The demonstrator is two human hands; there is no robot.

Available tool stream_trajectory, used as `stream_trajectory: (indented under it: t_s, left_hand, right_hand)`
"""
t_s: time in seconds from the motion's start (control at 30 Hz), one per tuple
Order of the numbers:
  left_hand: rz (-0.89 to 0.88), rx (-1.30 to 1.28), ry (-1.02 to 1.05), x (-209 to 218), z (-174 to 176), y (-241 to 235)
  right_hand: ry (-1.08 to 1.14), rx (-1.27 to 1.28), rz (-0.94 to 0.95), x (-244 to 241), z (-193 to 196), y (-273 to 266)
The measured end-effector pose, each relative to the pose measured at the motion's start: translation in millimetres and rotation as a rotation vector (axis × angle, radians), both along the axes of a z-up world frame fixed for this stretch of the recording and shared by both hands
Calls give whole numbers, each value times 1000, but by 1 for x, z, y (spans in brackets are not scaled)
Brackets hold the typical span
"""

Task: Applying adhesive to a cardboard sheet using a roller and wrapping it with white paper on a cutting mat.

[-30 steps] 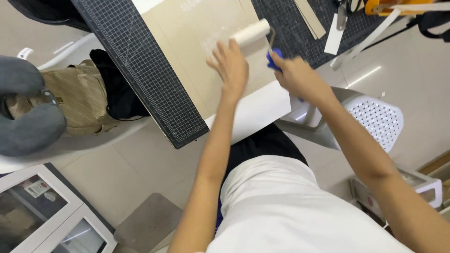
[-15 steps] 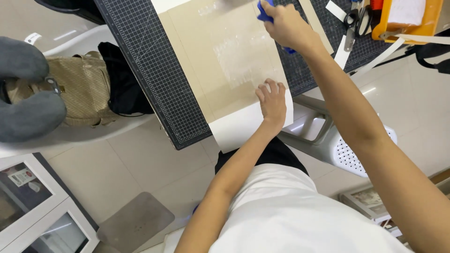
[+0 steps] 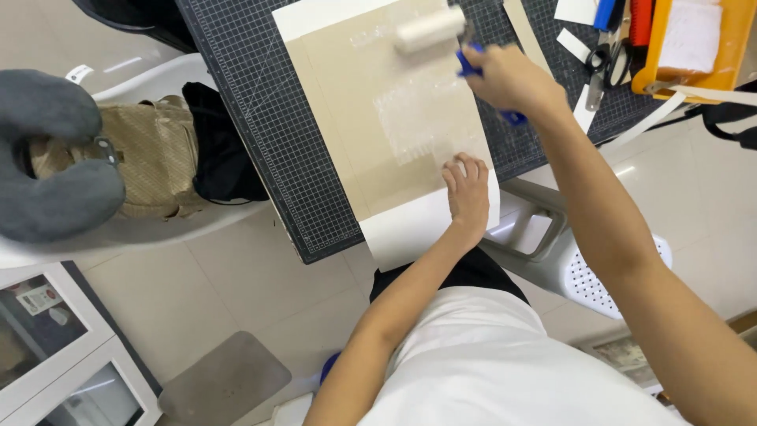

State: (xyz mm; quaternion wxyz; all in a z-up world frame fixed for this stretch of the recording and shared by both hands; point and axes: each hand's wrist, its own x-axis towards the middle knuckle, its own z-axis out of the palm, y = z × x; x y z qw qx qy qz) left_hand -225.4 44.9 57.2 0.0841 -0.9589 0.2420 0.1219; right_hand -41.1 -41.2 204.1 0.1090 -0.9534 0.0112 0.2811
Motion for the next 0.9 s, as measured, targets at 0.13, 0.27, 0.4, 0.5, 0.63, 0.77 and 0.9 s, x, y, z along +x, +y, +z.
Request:
stream_trajectory:
  t_s: [0.13,0.27,0.4,0.5,0.63,0.77,0.9]
  left_hand:
    - [39,-25,-81,-2,-7,-3]
    - [34,-38,-25,5,-9,-5]
    - [32,-14,-48,10,-8,-5]
    - [67,-42,-47,2,-20,-11]
    - [28,-246,147,3,-16,-2]
    - [37,-267,145,18,-10,-4]
    - [4,-226,151,13,-4,0]
  right_hand:
    - [-262,39,9,8,-37,-2]
    - [-25,25,-11,-7,2,4]
    - [-202,92,-74,25,-43,2]
    - [-117,162,-19,-30,-12,7]
    - [-28,117,-223,-107,67,15]
    - [-403,1,-231,-151,68,21]
    - [-198,399,-477,-170,54,25]
